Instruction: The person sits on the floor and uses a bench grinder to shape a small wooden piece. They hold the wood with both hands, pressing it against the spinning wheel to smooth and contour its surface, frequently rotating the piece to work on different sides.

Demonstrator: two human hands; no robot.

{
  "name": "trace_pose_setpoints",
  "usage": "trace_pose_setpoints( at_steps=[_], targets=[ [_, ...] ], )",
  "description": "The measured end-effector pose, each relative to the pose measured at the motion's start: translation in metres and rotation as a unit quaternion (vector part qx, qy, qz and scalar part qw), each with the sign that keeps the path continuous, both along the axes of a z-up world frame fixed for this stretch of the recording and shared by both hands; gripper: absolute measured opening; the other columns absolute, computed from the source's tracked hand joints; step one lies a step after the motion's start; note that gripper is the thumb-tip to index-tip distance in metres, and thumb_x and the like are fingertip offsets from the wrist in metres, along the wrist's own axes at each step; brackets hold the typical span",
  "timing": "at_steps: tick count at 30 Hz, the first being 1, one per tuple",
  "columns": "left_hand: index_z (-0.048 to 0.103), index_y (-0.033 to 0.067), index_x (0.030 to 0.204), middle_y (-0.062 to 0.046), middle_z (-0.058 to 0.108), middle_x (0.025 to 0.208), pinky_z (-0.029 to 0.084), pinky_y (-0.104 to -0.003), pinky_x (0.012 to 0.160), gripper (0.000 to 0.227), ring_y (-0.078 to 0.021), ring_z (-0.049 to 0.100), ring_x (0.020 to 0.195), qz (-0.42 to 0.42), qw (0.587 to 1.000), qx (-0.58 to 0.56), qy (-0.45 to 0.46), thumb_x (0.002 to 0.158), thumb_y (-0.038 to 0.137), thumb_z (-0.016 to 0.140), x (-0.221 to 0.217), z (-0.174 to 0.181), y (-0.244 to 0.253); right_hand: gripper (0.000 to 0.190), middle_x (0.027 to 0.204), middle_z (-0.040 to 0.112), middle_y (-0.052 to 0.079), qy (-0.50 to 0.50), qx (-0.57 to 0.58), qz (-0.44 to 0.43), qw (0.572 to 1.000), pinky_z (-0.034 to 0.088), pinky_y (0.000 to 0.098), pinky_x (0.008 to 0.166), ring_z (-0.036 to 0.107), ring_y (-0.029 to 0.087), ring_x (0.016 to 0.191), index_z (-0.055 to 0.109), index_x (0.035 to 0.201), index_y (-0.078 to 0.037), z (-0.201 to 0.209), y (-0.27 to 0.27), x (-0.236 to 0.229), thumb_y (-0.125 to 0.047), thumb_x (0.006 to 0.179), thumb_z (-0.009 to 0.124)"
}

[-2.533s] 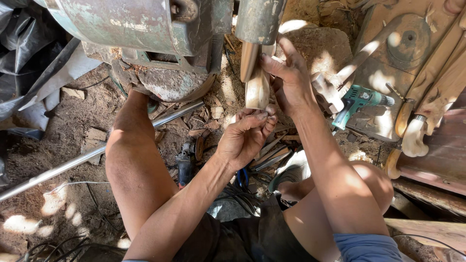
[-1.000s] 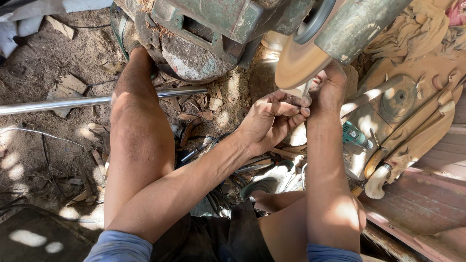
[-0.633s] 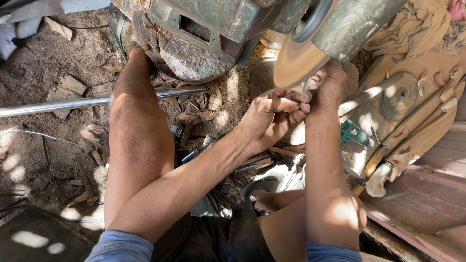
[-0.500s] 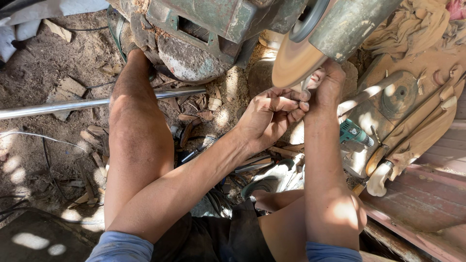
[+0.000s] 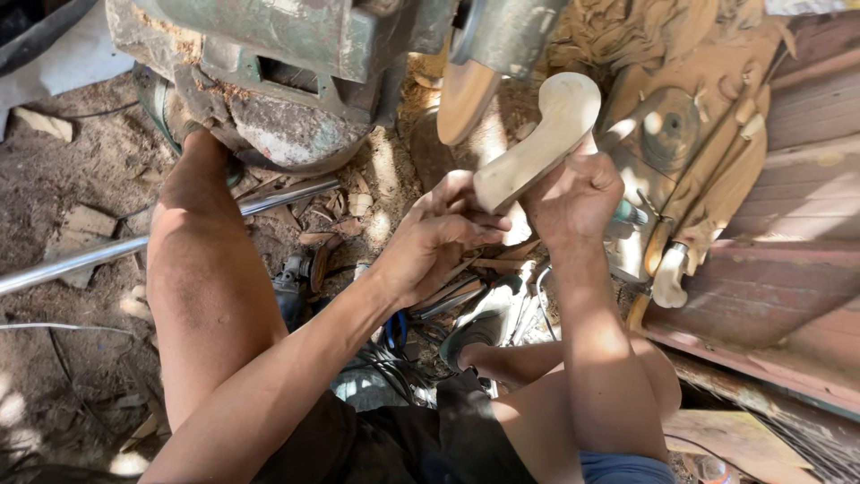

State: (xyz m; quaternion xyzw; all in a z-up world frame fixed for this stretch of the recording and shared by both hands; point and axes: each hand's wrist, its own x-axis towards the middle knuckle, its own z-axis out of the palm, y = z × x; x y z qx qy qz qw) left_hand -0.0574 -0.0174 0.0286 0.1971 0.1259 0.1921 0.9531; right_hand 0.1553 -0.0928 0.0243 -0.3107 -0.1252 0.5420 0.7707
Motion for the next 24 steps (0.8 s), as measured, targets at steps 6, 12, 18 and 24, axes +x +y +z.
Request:
trace_pose_setpoints(
  at_steps=[6, 12, 18, 24],
  targets=[
    [0.051, 0.0035, 0.136, -0.009, 0.063, 0.114, 0.055, -0.036, 0.102, 0.047, -0.0184, 0.066, 0.105, -0.004, 0.987, 0.139, 0.084, 0.094, 0.013, 0.068, -0.011, 0.017, -0.019, 0.069, 0.125, 0.065, 0.025, -0.094, 0.034, 0.019, 0.995, 0.049, 0.0538, 0.115, 0.063, 0.041, 0.121, 0.045, 0.15, -0.002, 0.033, -0.033, -0.015, -0.004, 0.081, 0.053],
    [0.056, 0.0056, 0.137, -0.01, 0.067, 0.112, 0.055, -0.033, 0.095, 0.048, -0.0175, 0.066, 0.101, 0.004, 0.965, 0.21, 0.16, 0.094, 0.021, 0.07, -0.013, 0.017, -0.03, 0.086, 0.131, 0.065, 0.026, -0.14, 0.078, 0.061, 0.985, 0.049, 0.0558, 0.117, 0.063, 0.042, 0.125, 0.029, 0.165, -0.015, 0.06, -0.045, -0.023, 0.0, 0.084, 0.056],
    [0.054, 0.005, 0.137, -0.008, 0.065, 0.124, 0.052, -0.031, 0.104, 0.048, -0.0138, 0.062, 0.115, 0.024, 0.945, 0.289, 0.153, 0.094, 0.02, 0.071, -0.017, 0.013, -0.034, 0.077, 0.142, 0.06, 0.027, -0.139, 0.076, 0.078, 0.984, 0.051, 0.0509, 0.118, 0.062, 0.04, 0.13, 0.034, 0.158, -0.003, 0.063, -0.051, -0.019, -0.005, 0.087, 0.063],
    [0.053, 0.007, 0.138, -0.007, 0.067, 0.121, 0.054, -0.031, 0.099, 0.05, -0.0142, 0.063, 0.111, 0.015, 0.937, 0.29, 0.195, 0.093, 0.019, 0.071, -0.019, 0.013, -0.031, 0.069, 0.145, 0.059, 0.028, -0.178, 0.075, 0.085, 0.977, 0.056, 0.0402, 0.095, 0.063, 0.038, 0.13, 0.042, 0.154, 0.004, 0.055, -0.056, -0.01, -0.008, 0.091, 0.066]
  ],
)
